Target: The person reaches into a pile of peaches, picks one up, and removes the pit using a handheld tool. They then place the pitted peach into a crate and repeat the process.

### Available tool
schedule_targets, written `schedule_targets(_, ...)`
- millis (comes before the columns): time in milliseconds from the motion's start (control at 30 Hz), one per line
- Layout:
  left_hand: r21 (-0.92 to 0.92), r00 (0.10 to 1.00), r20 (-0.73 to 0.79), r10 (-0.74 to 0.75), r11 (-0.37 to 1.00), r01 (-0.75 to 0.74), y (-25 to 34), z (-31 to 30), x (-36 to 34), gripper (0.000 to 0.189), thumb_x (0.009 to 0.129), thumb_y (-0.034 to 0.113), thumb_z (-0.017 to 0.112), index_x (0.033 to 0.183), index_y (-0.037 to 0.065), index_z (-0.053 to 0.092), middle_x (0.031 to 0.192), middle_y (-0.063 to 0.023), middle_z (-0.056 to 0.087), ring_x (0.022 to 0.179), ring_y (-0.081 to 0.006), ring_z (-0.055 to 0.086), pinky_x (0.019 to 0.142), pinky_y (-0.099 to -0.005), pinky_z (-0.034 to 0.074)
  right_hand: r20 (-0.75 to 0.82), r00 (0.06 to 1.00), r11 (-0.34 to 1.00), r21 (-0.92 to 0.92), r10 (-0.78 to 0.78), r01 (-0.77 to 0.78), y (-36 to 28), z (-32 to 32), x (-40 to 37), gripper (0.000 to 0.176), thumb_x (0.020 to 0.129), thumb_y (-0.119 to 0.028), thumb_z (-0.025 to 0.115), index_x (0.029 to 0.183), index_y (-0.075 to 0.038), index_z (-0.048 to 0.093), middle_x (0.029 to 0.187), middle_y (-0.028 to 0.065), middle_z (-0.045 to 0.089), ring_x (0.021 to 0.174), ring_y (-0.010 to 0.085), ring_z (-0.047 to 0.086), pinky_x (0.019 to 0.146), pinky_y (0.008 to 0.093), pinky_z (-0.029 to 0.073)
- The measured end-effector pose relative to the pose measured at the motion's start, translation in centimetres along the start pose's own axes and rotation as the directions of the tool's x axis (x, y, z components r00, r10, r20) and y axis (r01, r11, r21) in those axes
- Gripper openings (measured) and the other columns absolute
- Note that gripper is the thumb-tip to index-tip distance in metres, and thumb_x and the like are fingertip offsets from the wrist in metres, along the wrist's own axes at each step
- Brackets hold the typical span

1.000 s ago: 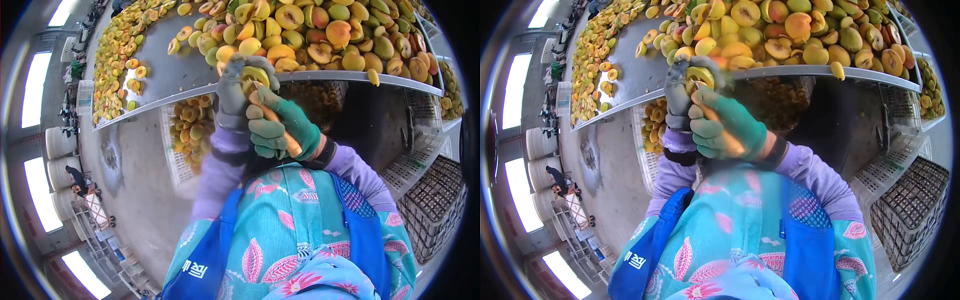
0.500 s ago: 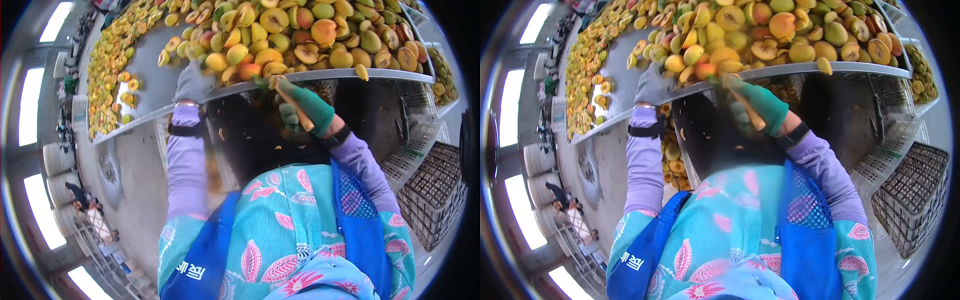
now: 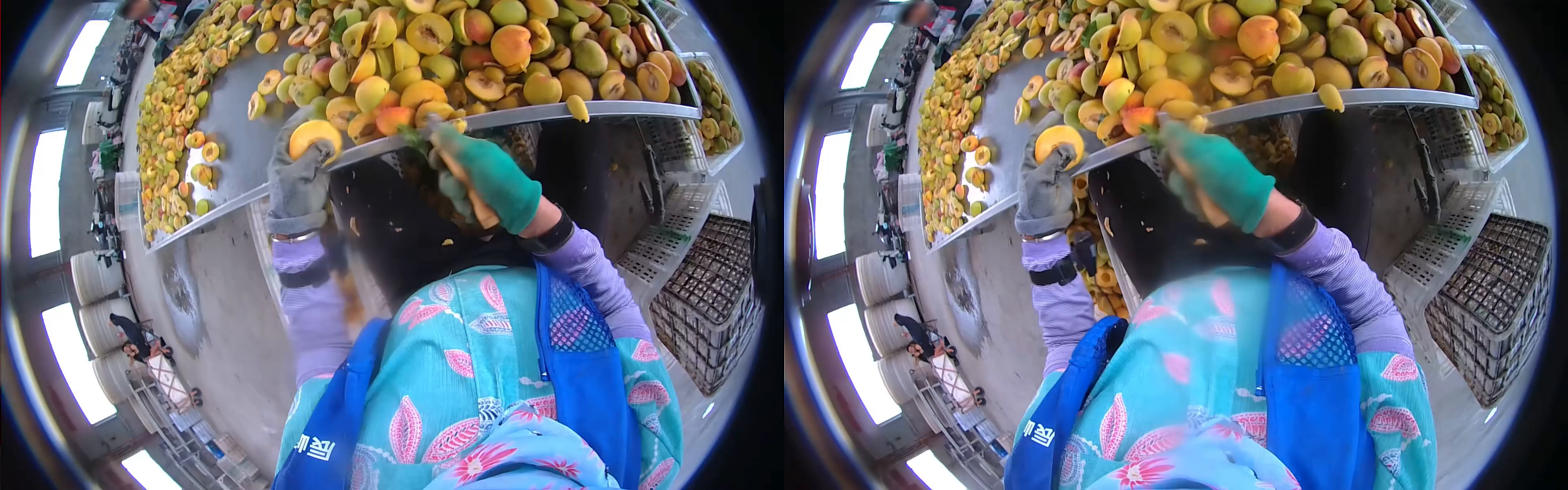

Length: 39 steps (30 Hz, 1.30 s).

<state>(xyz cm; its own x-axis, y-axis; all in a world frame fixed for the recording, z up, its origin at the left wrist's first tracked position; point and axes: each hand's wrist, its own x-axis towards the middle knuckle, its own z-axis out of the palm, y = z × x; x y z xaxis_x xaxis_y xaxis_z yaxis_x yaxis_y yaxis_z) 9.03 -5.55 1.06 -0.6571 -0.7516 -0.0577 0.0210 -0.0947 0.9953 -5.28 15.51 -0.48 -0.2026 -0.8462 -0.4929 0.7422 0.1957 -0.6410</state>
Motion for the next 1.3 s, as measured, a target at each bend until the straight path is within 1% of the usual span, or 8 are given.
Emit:
schedule_targets(200, -0.283, 0.992, 0.105, -0.066, 0.955, 0.094, -2.7, 4.7, -2.1, 0.024, 0.094, 0.004, 0.053, 0.117, -0.002, 0.054, 0.113, -0.0152, 0.062, 0.099, -0.0227, 0.063, 0.081, -0.0334, 0.055, 0.063, 0.921, 0.740, -0.576, -0.384, 0.347, 2.3, 2.7, 1.4, 0.039, 0.097, -0.040, 0.049, 0.107, -0.003, 0.058, 0.068, 0.0172, 0.060, 0.058, 0.0294, 0.059, 0.049, 0.0369, 0.045)
schedule_targets(300, 0.697, 0.790, 0.293, 0.539, 0.445, -0.563, -2.0, 6.3, -2.6, 0.023, 0.100, 0.010, 0.045, 0.116, -0.003, 0.056, 0.108, -0.0146, 0.063, 0.095, -0.0207, 0.063, 0.081, -0.0333, 0.055, 0.030, 0.826, 0.574, -0.705, -0.562, 0.416, 2.7, 2.7, 1.9, 0.039, 0.098, -0.037, 0.048, 0.116, -0.002, 0.053, 0.078, 0.0256, 0.061, 0.071, 0.0414, 0.061, 0.060, 0.0455, 0.048)
schedule_targets(367, 0.111, 0.952, 0.027, 0.306, 0.945, -0.307, -2.0, 7.6, -2.7, 0.031, 0.102, 0.020, 0.044, 0.116, -0.004, 0.057, 0.106, -0.0130, 0.063, 0.092, -0.0192, 0.062, 0.081, -0.0316, 0.053, 0.137, 0.753, 0.396, -0.782, -0.644, 0.481, 2.8, 2.7, 1.7, 0.041, 0.098, -0.038, 0.046, 0.117, -0.001, 0.051, 0.083, 0.0266, 0.061, 0.074, 0.0432, 0.061, 0.065, 0.0478, 0.048)
schedule_targets(433, -0.173, 0.989, 0.035, 0.144, 0.976, -0.136, -2.4, 7.7, -2.4, 0.034, 0.102, 0.024, 0.045, 0.118, -0.003, 0.057, 0.106, -0.0121, 0.063, 0.092, -0.0181, 0.061, 0.081, -0.0301, 0.052, 0.144, 0.749, 0.381, -0.790, -0.647, 0.481, 3.0, 2.8, 1.7, 0.043, 0.099, -0.039, 0.044, 0.115, 0.000, 0.050, 0.085, 0.0273, 0.062, 0.076, 0.0444, 0.061, 0.067, 0.0489, 0.048)
schedule_targets(700, 0.077, 0.948, -0.056, 0.312, 0.948, -0.307, -3.7, 8.8, -2.1, 0.031, 0.102, 0.024, 0.044, 0.111, -0.002, 0.059, 0.103, -0.0089, 0.063, 0.090, -0.0156, 0.058, 0.082, -0.0279, 0.048, 0.079, 0.825, 0.485, -0.776, -0.559, 0.403, 3.5, 1.6, 3.5, 0.047, 0.099, -0.041, 0.043, 0.108, 0.004, 0.053, 0.082, 0.0249, 0.062, 0.072, 0.0393, 0.062, 0.065, 0.0434, 0.050)
schedule_targets(933, 0.123, 0.938, 0.132, 0.322, 0.933, -0.337, -2.5, 8.4, -1.8, 0.029, 0.101, 0.021, 0.044, 0.104, -0.001, 0.063, 0.090, -0.0061, 0.064, 0.073, -0.0060, 0.053, 0.066, -0.0187, 0.042, 0.046, 0.980, 0.974, -0.115, -0.192, 0.196, 2.5, 3.0, 1.6, 0.033, 0.098, -0.039, 0.049, 0.096, -0.008, 0.057, 0.069, 0.0004, 0.055, 0.048, 0.0136, 0.048, 0.039, 0.0272, 0.036)
schedule_targets(1067, 0.156, 0.995, 0.068, 0.074, 0.984, -0.084, -0.2, 8.9, -2.3, 0.036, 0.101, 0.027, 0.046, 0.096, -0.002, 0.067, 0.071, -0.0061, 0.064, 0.063, -0.0092, 0.055, 0.058, -0.0219, 0.045, 0.502, 0.860, 0.859, 0.398, 0.089, -0.321, 1.7, 2.8, 0.9, 0.032, 0.098, -0.045, 0.046, 0.082, -0.017, 0.050, 0.058, -0.0031, 0.045, 0.043, 0.0097, 0.040, 0.039, 0.0256, 0.032)
schedule_targets(1300, 0.116, 0.915, 0.387, -0.113, 0.991, 0.073, -1.8, 7.6, 0.2, 0.046, 0.100, 0.036, 0.045, 0.094, -0.005, 0.066, 0.072, -0.0114, 0.065, 0.063, -0.0153, 0.061, 0.058, -0.0234, 0.049, 0.414, 0.909, 0.881, 0.410, 0.054, -0.239, 2.6, 2.8, 1.3, 0.036, 0.099, -0.049, 0.042, 0.084, -0.017, 0.049, 0.055, -0.0033, 0.046, 0.039, 0.0114, 0.040, 0.039, 0.0267, 0.034)
